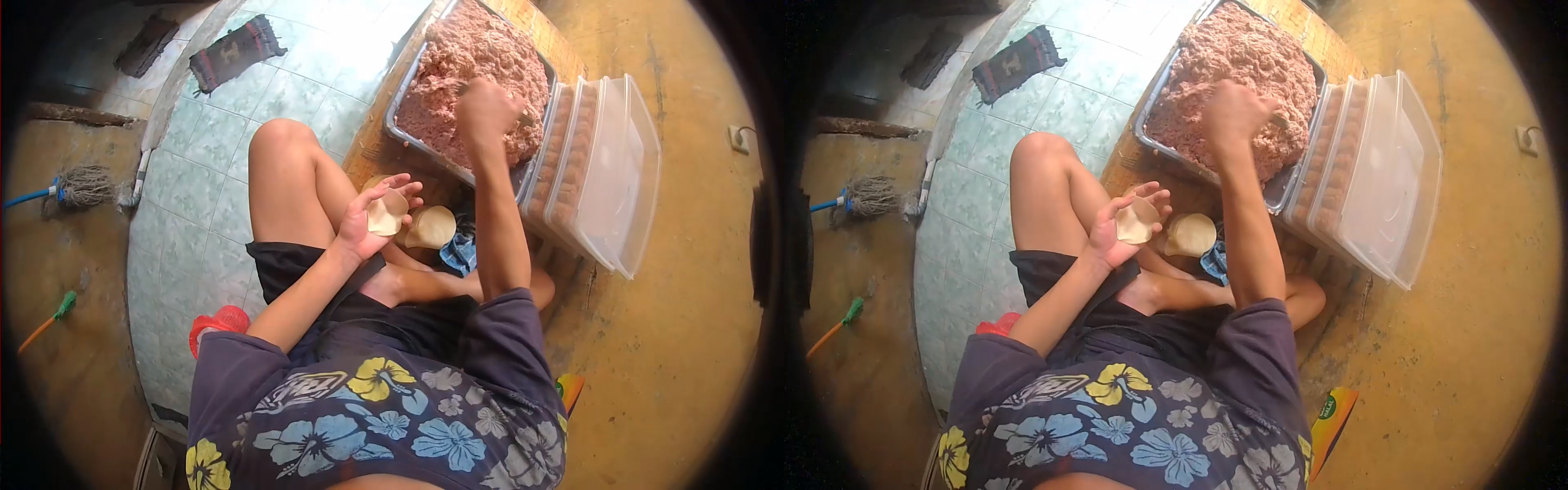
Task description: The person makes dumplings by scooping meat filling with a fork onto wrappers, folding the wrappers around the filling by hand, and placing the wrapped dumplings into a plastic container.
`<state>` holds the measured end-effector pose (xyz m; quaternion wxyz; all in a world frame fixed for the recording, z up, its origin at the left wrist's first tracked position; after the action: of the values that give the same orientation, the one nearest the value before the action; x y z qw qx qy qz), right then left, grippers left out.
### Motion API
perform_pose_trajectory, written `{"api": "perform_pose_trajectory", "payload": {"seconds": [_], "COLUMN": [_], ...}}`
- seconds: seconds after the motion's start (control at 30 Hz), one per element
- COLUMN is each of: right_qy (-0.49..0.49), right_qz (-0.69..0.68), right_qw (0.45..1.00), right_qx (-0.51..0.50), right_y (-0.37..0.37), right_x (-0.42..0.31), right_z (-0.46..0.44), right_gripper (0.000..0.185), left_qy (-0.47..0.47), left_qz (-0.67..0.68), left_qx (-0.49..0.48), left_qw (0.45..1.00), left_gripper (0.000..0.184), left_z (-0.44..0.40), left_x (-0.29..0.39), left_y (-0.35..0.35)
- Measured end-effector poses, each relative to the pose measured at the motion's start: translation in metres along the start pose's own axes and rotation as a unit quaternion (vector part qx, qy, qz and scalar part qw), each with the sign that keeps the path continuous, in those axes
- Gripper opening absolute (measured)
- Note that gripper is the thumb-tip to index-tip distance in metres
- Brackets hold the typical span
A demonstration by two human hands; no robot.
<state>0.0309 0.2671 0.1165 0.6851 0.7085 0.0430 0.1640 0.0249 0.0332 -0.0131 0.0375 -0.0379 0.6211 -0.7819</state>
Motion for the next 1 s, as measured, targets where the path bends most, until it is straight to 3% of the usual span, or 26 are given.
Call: {"api": "perform_pose_trajectory", "payload": {"seconds": [0.07,0.1,0.23,0.33,0.43,0.47,0.5,0.57,0.67,0.77,0.8,0.87,0.93,1.0], "right_qy": [0.084,0.106,0.094,0.087,0.125,0.13,0.156,0.094,0.066,0.117,0.139,0.046,0.045,0.056], "right_qz": [0.037,0.02,-0.079,-0.014,-0.13,-0.178,-0.243,-0.394,-0.492,-0.341,-0.298,-0.432,-0.475,-0.573], "right_qw": [0.995,0.994,0.992,0.996,0.983,0.975,0.957,0.911,0.865,0.93,0.941,0.894,0.874,0.804], "right_qx": [-0.031,-0.001,0.03,-0.003,-0.027,-0.032,0.026,-0.075,-0.072,-0.077,-0.077,-0.109,-0.096,-0.149], "right_y": [0.004,0.001,0.001,-0.005,-0.021,-0.031,-0.02,0.025,0.04,0.025,0.027,0.026,0.021,0.012], "right_x": [-0.022,-0.018,0.005,-0.019,-0.012,-0.003,0.016,0.029,0.014,0.022,0.037,0.064,0.074,0.071], "right_z": [0.018,0.022,0.021,0.021,0.033,0.03,0.043,0.09,0.139,0.14,0.138,0.118,0.098,0.094], "right_gripper": [0.02,0.019,0.018,0.018,0.02,0.021,0.02,0.016,0.009,0.008,0.009,0.01,0.016,0.022], "left_qy": [-0.014,-0.01,0.0,0.004,-0.024,-0.039,-0.078,-0.151,-0.222,-0.24,-0.283,-0.355,-0.271,-0.216], "left_qz": [-0.009,-0.014,-0.046,-0.065,-0.08,-0.087,-0.062,-0.012,0.005,-0.092,-0.061,0.008,0.02,0.039], "left_qx": [0.009,0.007,-0.003,0.024,0.014,0.002,-0.006,-0.006,-0.011,0.155,0.142,0.11,0.054,0.003], "left_qw": [1.0,1.0,0.999,0.998,0.996,0.996,0.995,0.988,0.975,0.954,0.947,0.929,0.961,0.976], "left_gripper": [0.055,0.055,0.054,0.053,0.052,0.052,0.051,0.048,0.04,0.034,0.033,0.033,0.035,0.038], "left_z": [0.001,0.0,-0.006,0.006,0.001,-0.006,-0.017,-0.025,-0.051,-0.078,-0.075,-0.064,-0.061,-0.057], "left_x": [0.002,0.0,-0.001,-0.004,0.0,0.008,0.022,0.047,0.045,0.062,0.08,0.124,0.103,0.088], "left_y": [-0.006,-0.009,-0.013,-0.005,-0.011,-0.015,-0.017,-0.009,-0.077,-0.055,-0.053,-0.045,-0.043,-0.048]}}
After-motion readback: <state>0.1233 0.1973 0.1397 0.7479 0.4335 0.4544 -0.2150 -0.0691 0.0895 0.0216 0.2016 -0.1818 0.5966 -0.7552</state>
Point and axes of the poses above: each hand's wrist, its own z-axis away from the middle knuckle, its own y-axis out of the back of the hand, x = y × z, the point moved 5 cm from there along -z, towards the middle knuckle, and after that the axes turned 8 degrees about -y, right-handed, at the moved point
